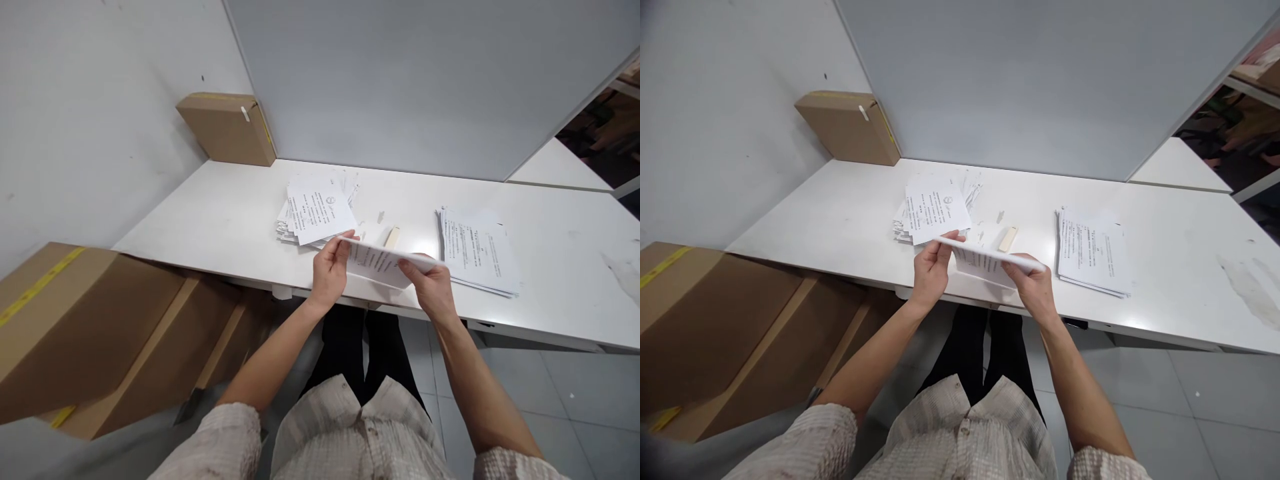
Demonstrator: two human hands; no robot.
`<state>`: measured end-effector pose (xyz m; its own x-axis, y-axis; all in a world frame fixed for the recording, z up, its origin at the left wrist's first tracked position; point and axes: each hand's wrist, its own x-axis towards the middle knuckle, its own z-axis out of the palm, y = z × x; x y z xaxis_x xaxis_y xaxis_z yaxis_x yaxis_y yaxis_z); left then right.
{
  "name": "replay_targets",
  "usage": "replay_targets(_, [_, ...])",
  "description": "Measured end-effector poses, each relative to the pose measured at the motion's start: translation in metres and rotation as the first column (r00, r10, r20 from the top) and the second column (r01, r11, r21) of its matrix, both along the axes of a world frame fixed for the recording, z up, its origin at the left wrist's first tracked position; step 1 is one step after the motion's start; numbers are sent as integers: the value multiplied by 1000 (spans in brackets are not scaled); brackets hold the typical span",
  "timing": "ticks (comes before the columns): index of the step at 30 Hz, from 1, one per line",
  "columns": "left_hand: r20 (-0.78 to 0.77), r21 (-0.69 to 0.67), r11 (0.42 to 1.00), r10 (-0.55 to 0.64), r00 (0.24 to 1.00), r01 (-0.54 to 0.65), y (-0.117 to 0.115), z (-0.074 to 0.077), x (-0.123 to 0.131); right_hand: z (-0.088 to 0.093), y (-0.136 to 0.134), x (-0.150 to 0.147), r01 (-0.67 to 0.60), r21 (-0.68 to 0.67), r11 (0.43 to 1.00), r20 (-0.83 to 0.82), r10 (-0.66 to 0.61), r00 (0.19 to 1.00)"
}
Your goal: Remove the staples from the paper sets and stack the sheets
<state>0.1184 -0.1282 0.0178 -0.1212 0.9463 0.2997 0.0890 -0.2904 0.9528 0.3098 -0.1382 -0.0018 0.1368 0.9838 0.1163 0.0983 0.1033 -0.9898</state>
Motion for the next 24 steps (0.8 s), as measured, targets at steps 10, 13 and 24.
replay_targets(10, [31, -56, 997, -59, 998, 61, 9, -7, 1, -6, -1, 4, 26, -96, 995, -107, -36, 994])
replay_targets(13, [18, -63, 996, -68, 998, 69, 7, -2, 1, -2, -7, 7, 39, -131, 991, -103, -52, 993])
replay_targets(24, [84, -487, 834, -252, 964, 261, -32, -54, 1, -34, -77, 8, -72, -624, 778, -275, -132, 952])
